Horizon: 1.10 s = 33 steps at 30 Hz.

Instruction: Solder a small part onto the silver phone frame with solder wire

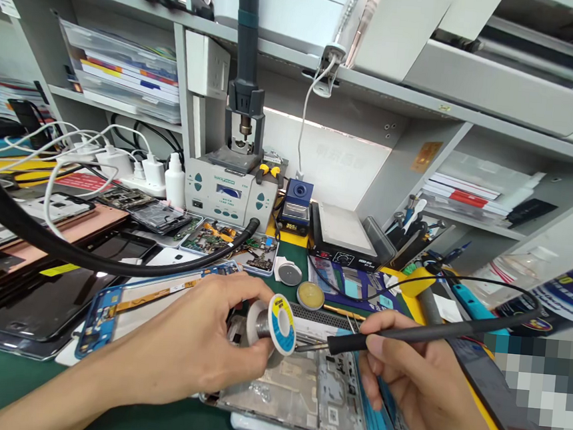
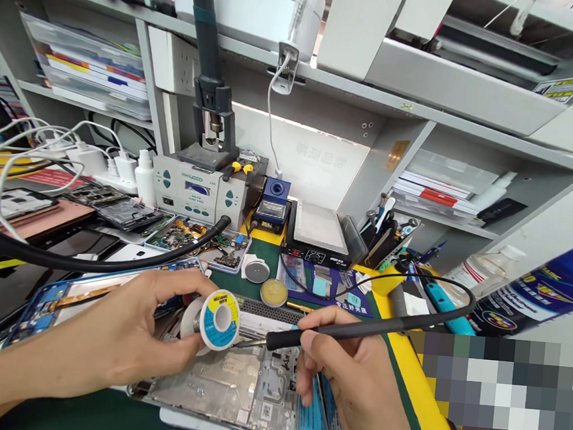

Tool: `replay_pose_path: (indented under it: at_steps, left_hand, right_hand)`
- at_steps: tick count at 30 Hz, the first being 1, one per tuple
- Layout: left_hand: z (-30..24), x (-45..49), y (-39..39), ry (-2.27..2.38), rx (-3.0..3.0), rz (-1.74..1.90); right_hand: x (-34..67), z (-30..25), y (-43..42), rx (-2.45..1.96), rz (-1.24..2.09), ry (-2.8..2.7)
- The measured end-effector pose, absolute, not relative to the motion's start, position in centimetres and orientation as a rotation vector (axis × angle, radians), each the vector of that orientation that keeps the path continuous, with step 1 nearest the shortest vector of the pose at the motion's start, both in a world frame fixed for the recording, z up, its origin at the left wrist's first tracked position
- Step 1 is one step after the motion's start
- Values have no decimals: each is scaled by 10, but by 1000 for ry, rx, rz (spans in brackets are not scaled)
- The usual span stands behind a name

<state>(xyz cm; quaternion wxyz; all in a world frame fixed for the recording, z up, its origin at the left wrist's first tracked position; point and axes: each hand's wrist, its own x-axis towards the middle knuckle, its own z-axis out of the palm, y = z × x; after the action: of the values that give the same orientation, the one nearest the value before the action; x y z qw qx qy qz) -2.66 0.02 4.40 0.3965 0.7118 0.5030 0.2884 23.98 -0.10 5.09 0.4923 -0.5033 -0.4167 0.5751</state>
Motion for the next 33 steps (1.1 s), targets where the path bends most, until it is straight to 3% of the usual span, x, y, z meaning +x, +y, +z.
replay_pose_path:
  at_steps: [33]
  left_hand:
    - [51,-23,-1,1274,1764,710]
  right_hand:
    - [237,52,-2,-1186,1414,-978]
